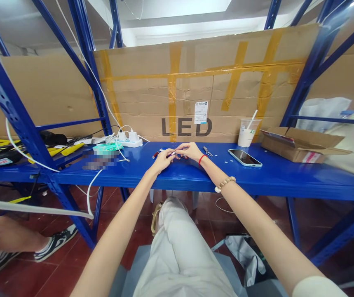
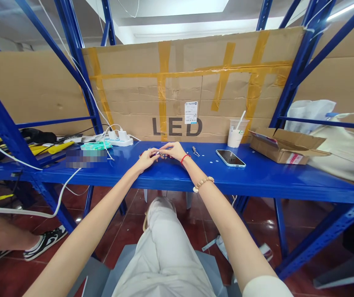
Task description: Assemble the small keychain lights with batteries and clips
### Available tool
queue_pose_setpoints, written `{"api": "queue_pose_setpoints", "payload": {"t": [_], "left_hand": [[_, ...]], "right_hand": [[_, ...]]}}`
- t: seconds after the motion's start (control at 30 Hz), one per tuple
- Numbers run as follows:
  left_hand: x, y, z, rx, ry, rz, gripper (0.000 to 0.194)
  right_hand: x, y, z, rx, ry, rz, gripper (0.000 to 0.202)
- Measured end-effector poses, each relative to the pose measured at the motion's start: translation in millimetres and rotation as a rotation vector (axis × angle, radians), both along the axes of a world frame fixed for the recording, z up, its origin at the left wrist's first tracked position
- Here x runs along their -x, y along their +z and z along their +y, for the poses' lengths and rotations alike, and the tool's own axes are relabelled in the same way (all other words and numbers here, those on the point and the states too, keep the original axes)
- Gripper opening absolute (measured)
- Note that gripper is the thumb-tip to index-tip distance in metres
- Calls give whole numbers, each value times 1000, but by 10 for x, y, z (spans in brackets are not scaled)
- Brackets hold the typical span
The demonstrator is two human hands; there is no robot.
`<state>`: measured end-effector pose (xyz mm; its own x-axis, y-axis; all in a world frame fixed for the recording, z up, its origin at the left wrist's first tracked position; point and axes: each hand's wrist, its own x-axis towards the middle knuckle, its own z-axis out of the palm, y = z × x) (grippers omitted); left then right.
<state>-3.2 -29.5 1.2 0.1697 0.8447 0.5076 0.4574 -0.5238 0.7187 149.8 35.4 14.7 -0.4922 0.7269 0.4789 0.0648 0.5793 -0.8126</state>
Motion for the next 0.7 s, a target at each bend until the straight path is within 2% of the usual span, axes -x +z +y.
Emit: {"api": "queue_pose_setpoints", "payload": {"t": [0.1, 0.37, 0.7], "left_hand": [[-1, 26, -28, -96, 79, 108, 22], [-4, 10, -21, -204, 187, 199, 22], [7, 37, 6, -199, 274, 171, 20]], "right_hand": [[0, 7, -11, -13, -14, 15, 36], [40, 41, -66, -95, -56, 3, 37], [140, 35, -32, -144, -98, -39, 43]]}}
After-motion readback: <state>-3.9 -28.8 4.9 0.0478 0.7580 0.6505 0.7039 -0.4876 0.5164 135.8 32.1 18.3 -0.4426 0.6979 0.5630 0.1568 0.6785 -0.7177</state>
